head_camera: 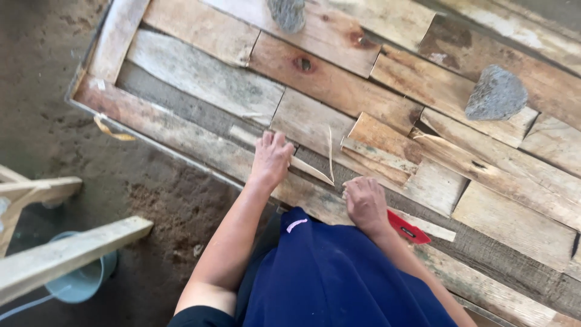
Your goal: The person uses a red utility knife to shave thin strips from small wooden planks on a wooden workbench. They repeatedly position a plank, shave its edge, and place the resulting shavings on the bench. The person also moves a small container and a roll of sandpaper aside to access the work area.
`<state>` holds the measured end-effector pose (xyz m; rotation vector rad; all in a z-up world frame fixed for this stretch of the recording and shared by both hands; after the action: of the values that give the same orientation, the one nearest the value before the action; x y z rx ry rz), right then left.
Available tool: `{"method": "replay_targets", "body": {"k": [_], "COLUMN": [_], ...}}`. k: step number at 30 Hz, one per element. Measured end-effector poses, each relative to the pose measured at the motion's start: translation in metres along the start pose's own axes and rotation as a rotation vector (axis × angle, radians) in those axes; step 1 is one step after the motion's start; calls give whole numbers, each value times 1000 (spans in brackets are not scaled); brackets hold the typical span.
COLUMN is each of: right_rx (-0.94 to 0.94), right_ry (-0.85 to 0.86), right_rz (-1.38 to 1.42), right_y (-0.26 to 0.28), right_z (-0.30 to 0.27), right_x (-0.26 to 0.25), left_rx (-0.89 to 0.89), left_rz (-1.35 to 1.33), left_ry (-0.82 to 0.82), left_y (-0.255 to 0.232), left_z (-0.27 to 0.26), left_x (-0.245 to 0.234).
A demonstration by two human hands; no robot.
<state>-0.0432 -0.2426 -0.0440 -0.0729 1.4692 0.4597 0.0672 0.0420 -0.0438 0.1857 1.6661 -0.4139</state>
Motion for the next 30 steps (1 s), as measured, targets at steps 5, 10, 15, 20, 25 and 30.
{"method": "replay_targets", "body": {"k": [5, 10, 15, 20, 25, 30], "right_rx": [33, 129, 381, 513, 544, 510], "right_ry": [-85, -245, -326, -236, -284, -182], "right_rz": [105, 249, 508, 518, 438, 312], "right_y": [21, 27, 22, -2, -51, -106], "right_z": [31, 58, 103, 151, 169, 193], "right_x": [-6, -52, -95, -120, -111, -90], "left_rx": [161, 242, -37, -71, -136, -187], "left_rz": [-23, -185, -1142, -1615, -1773, -1717], "left_ry": [134, 217, -65, 13, 197, 291], "left_y": [25, 25, -4, -62, -87, -94], "left_z": [16, 35, 109, 152, 190, 237], "left_x": [29, -33, -122, -141, -116, -66]}}
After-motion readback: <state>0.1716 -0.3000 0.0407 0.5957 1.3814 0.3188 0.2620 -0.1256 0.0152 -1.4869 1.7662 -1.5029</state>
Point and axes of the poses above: each hand's wrist, its own z-axis towards the middle knuckle, its own x-axis out of the palm, y = z × x, the point moved 1 cm from there along z, towards the middle knuckle, and after that the axes turned 4 degrees about y, right-handed, at the moved point
